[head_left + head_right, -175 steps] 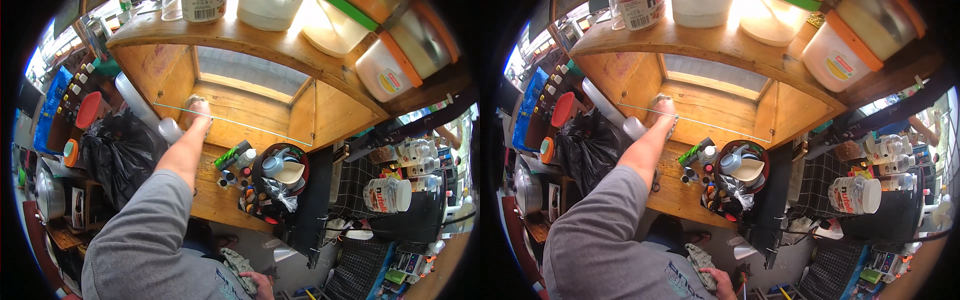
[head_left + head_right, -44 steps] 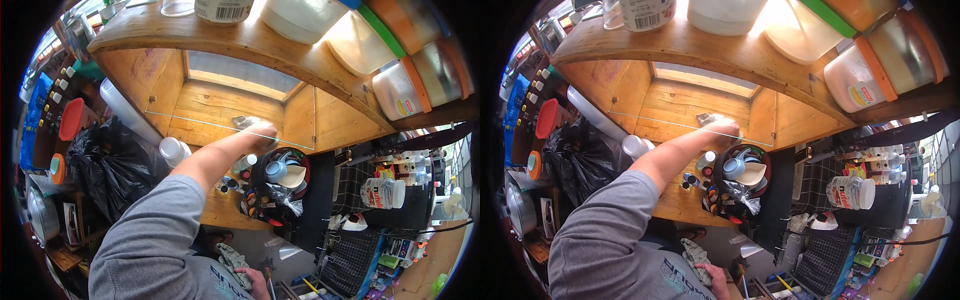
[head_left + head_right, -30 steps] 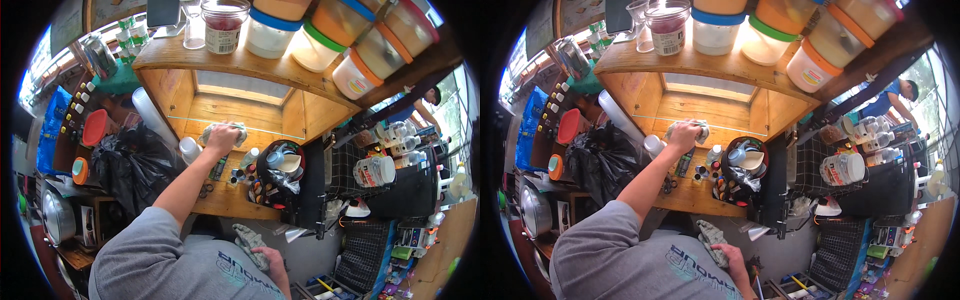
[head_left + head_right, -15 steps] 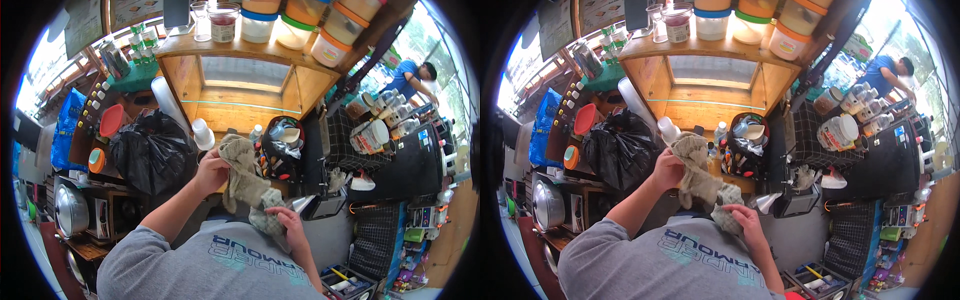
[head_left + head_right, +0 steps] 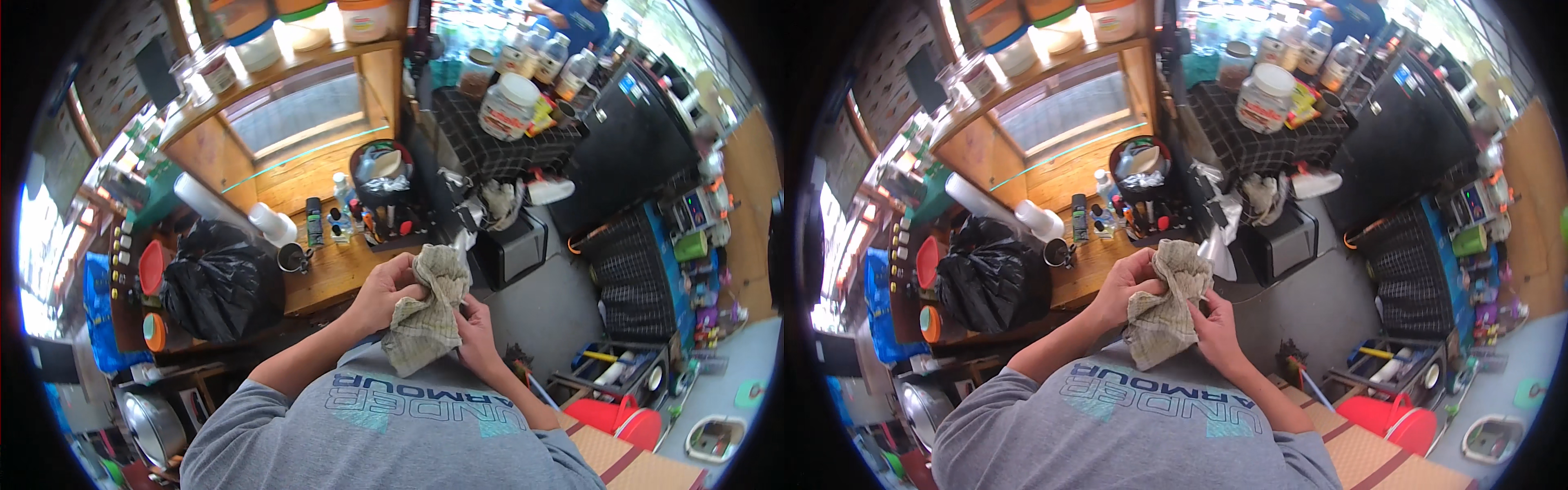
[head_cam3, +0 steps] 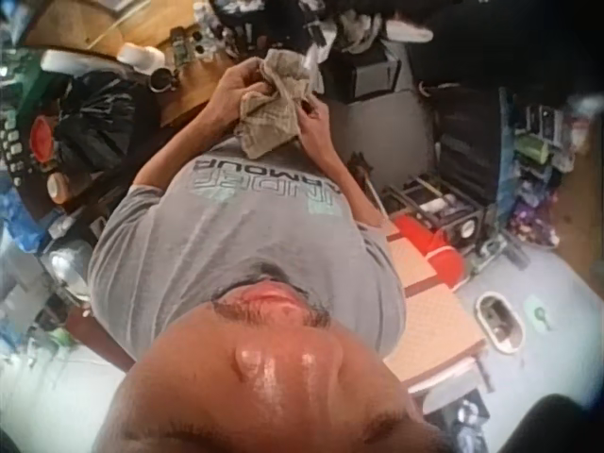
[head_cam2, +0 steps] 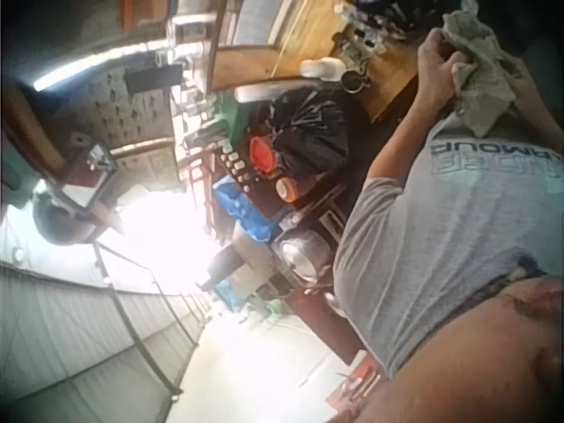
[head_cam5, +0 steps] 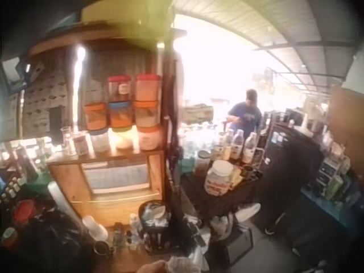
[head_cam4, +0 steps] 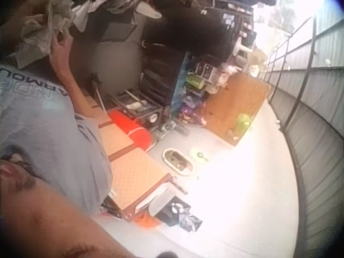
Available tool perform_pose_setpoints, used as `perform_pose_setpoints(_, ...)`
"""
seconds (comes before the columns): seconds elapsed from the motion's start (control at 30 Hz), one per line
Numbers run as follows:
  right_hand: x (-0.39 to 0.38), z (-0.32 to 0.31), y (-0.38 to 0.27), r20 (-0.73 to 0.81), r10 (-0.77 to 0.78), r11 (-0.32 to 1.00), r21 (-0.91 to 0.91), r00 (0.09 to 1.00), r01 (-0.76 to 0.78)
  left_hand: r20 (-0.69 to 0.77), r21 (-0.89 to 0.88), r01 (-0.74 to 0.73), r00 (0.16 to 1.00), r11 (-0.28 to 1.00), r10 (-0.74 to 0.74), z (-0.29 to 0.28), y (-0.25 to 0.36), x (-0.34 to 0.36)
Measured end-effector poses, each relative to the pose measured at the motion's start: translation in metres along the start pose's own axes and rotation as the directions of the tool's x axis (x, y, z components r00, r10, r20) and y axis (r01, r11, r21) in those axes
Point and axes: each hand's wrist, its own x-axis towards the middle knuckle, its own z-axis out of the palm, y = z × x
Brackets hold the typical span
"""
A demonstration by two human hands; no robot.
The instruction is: Cleaning the glass panes and interior surfaces of a wooden food display cabinet using a rag.
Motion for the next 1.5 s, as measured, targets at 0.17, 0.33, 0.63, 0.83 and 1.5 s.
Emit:
perform_pose_setpoints(0.17, -0.028, -0.031, -0.012, -0.143, -0.078, 0.987, 0.129, 0.987, 0.096, -0.05, 0.505, -0.135, 0.982, 0.853, 0.185, 0.04, 0.01, 0.003)
perform_pose_setpoints(0.33, -0.06, -0.063, -0.007, -0.25, -0.131, 0.971, 0.163, 0.959, 0.174, 0.262, 0.766, -0.59, 0.65, 0.256, 0.714, 0.08, 0.025, 0.007)
perform_pose_setpoints(0.63, -0.113, -0.125, 0.016, -0.231, -0.046, 0.947, 0.299, 0.972, 0.115, 0.72, 0.585, -0.741, 0.662, 0.331, 0.211, 0.149, -0.038, 0.053)
perform_pose_setpoints(0.83, -0.135, -0.16, 0.044, -0.355, 0.126, 0.91, 0.413, 0.926, 0.034, 0.303, 0.487, 0.008, 0.936, 0.873, -0.178, 0.161, -0.095, 0.074)
perform_pose_setpoints(1.5, -0.251, -0.201, 0.178, -0.656, 0.484, 0.851, 0.507, 0.579, -0.137, -0.41, 0.444, 0.524, 0.84, 0.727, -0.355, 0.115, -0.453, 0.407)
